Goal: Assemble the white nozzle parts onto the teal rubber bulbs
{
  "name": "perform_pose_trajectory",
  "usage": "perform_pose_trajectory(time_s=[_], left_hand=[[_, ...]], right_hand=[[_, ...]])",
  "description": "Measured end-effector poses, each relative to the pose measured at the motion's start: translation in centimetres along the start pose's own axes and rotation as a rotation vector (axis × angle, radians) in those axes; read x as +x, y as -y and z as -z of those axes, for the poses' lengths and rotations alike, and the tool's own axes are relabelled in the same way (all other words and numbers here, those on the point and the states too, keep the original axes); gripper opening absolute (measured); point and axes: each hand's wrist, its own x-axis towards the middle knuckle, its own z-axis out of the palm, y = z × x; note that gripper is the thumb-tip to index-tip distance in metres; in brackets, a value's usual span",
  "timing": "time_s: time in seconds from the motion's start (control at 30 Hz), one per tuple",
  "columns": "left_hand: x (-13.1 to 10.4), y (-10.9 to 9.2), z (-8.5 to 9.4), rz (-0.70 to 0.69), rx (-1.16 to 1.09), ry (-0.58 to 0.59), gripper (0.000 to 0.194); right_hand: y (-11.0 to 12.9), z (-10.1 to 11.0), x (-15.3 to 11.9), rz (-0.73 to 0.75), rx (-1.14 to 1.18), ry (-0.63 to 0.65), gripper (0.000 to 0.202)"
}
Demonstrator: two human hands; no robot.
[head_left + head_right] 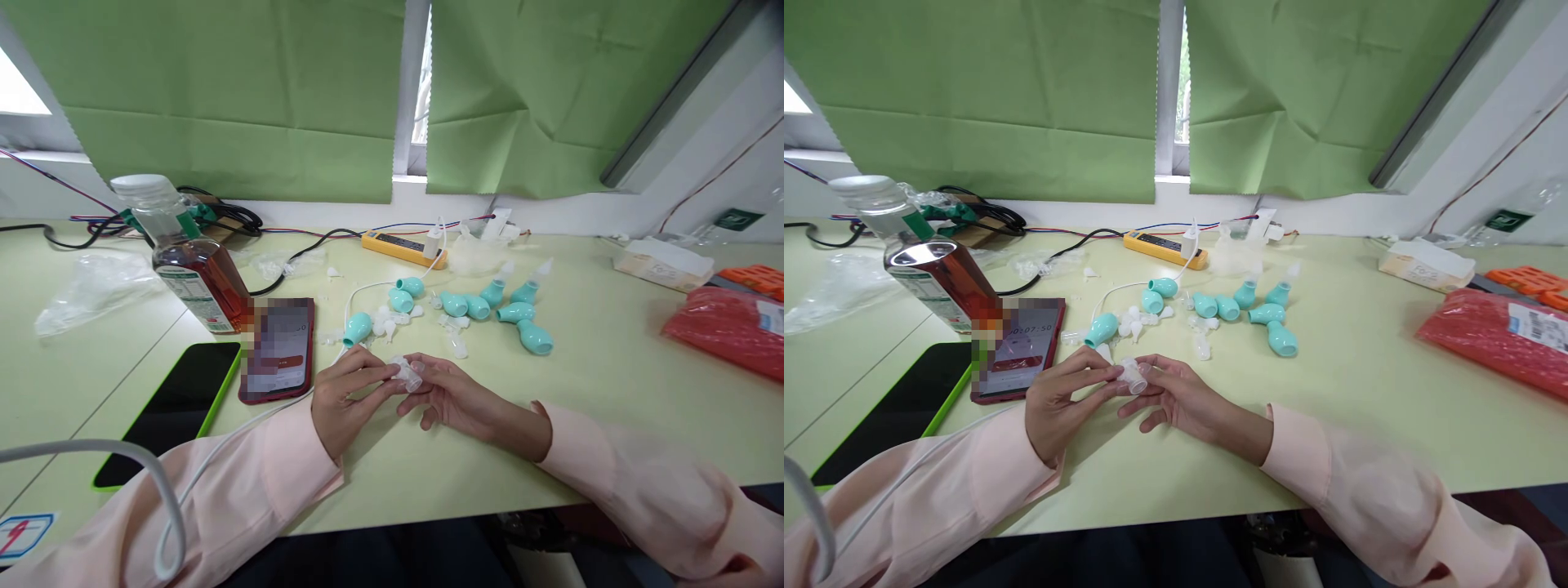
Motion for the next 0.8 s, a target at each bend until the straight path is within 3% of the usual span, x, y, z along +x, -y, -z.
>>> perform_pose_trajectory(time_s=[0.13,0.47,0.8], left_hand=[[-0.2,0.2,0.1,-0.017,0.047,0.046,0.016],[0.1,-0.5,0.0,0.029,0.078,0.101,0.02],[0.1,-1.1,-0.1,-0.139,0.172,0.121,0.027]], right_hand=[[0.1,-0.2,-0.1,-0.017,-0.037,0.056,0.027],[0.1,-0.3,-0.1,0.043,-0.009,0.078,0.019],[-0.1,-0.4,-0.2,0.064,-0.05,0.056,0.017]])
